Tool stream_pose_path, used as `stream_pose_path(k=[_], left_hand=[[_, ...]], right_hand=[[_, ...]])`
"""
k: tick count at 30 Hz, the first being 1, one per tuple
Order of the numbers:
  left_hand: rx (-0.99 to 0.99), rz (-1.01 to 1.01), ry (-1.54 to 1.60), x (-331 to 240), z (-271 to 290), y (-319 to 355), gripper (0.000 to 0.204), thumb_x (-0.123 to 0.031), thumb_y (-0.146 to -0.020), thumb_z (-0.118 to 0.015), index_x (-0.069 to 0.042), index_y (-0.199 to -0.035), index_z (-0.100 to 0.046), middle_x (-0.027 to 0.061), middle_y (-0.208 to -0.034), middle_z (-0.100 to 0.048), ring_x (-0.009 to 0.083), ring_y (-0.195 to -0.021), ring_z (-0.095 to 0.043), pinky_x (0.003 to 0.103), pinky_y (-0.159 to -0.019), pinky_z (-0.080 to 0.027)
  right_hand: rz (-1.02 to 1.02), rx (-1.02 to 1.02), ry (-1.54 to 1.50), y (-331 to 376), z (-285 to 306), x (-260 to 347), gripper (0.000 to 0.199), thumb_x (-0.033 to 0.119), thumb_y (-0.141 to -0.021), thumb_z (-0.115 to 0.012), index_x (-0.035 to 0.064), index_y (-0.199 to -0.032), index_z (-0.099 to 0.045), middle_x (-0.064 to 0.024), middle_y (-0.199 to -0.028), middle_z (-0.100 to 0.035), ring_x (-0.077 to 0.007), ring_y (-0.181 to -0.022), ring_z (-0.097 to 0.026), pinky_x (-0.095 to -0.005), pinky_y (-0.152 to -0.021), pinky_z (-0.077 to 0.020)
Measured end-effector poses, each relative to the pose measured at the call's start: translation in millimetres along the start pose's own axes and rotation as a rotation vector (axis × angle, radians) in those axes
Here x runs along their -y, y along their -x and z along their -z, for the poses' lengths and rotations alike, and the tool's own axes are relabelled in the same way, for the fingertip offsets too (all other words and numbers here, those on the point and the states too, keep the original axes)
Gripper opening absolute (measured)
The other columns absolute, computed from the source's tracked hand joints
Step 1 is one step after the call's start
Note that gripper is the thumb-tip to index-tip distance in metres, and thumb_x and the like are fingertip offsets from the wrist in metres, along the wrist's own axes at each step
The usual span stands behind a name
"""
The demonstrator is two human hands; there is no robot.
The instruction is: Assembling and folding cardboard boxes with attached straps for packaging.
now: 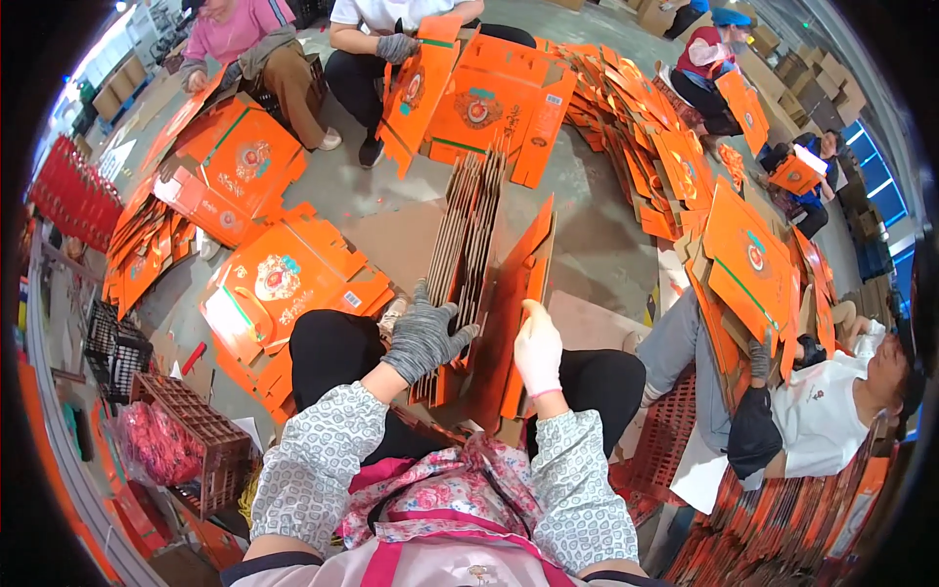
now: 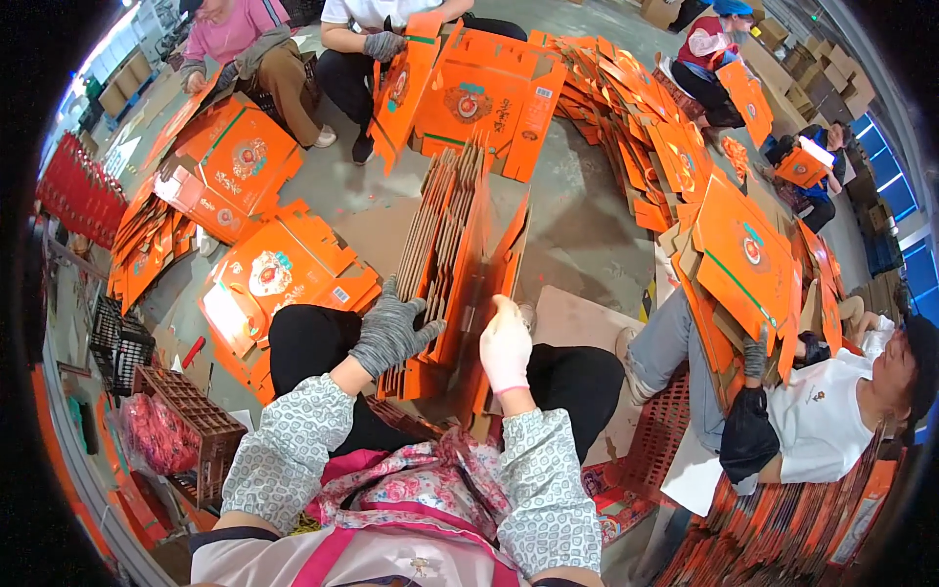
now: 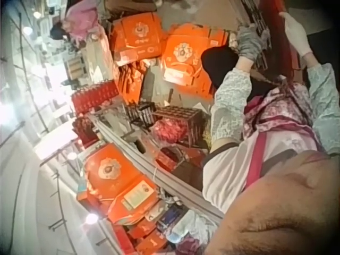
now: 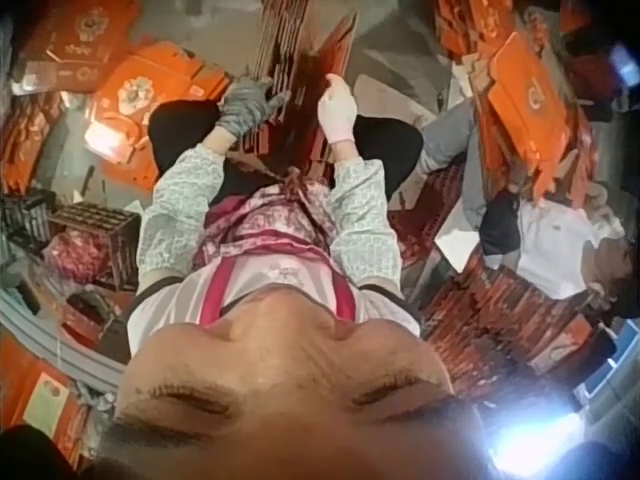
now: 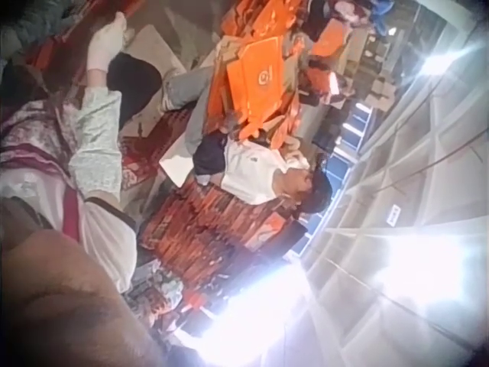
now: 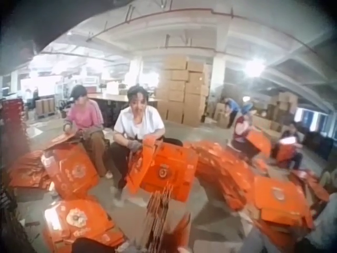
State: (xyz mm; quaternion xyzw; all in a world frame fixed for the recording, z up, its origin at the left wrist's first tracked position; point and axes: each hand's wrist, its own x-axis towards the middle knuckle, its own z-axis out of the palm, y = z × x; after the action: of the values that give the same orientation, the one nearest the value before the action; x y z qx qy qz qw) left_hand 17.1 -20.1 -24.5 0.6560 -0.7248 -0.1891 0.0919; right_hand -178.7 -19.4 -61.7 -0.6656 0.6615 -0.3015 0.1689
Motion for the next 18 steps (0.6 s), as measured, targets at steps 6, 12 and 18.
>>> stream_pose_path(k=[6, 12, 18], left_hand=[[-0.066, -0.160, 0.060, 2, -29, 0, 0.038, -0.040, -0.082, -0.055, -0.017, -0.112, -0.062, 0.0430, -0.120, -0.039, 0.0461, -0.107, -0.051, 0.047, -0.082, -0.047], [-0.003, -0.087, -0.041, -6, -25, -3, 0.038, -0.022, -0.080, -0.054, -0.025, -0.118, -0.059, 0.0401, -0.129, -0.033, 0.0411, -0.104, -0.055, 0.043, -0.076, -0.050], [-0.044, -0.110, -0.012, -7, -15, 3, 0.044, -0.022, -0.078, -0.054, -0.024, -0.122, -0.056, 0.0384, -0.134, -0.027, 0.0401, -0.096, -0.059, 0.042, -0.076, -0.050]], right_hand=[[0.013, -0.061, 0.081, -57, 0, 12, 0.036, 0.005, -0.080, -0.045, -0.0035, -0.114, -0.051, -0.0255, -0.118, -0.051, -0.0392, -0.099, -0.056, -0.0408, -0.085, -0.0465], [0.133, -0.161, 0.141, -113, -5, 25, 0.037, 0.000, -0.076, -0.045, -0.0027, -0.113, -0.051, -0.0234, -0.112, -0.055, -0.0383, -0.093, -0.057, -0.0407, -0.082, -0.0474], [-0.247, 0.151, 0.063, -111, -16, 36, 0.078, 0.040, -0.076, -0.060, -0.0053, -0.131, -0.028, -0.0374, -0.136, -0.019, -0.0477, -0.109, -0.049, -0.0427, -0.093, -0.0420]])
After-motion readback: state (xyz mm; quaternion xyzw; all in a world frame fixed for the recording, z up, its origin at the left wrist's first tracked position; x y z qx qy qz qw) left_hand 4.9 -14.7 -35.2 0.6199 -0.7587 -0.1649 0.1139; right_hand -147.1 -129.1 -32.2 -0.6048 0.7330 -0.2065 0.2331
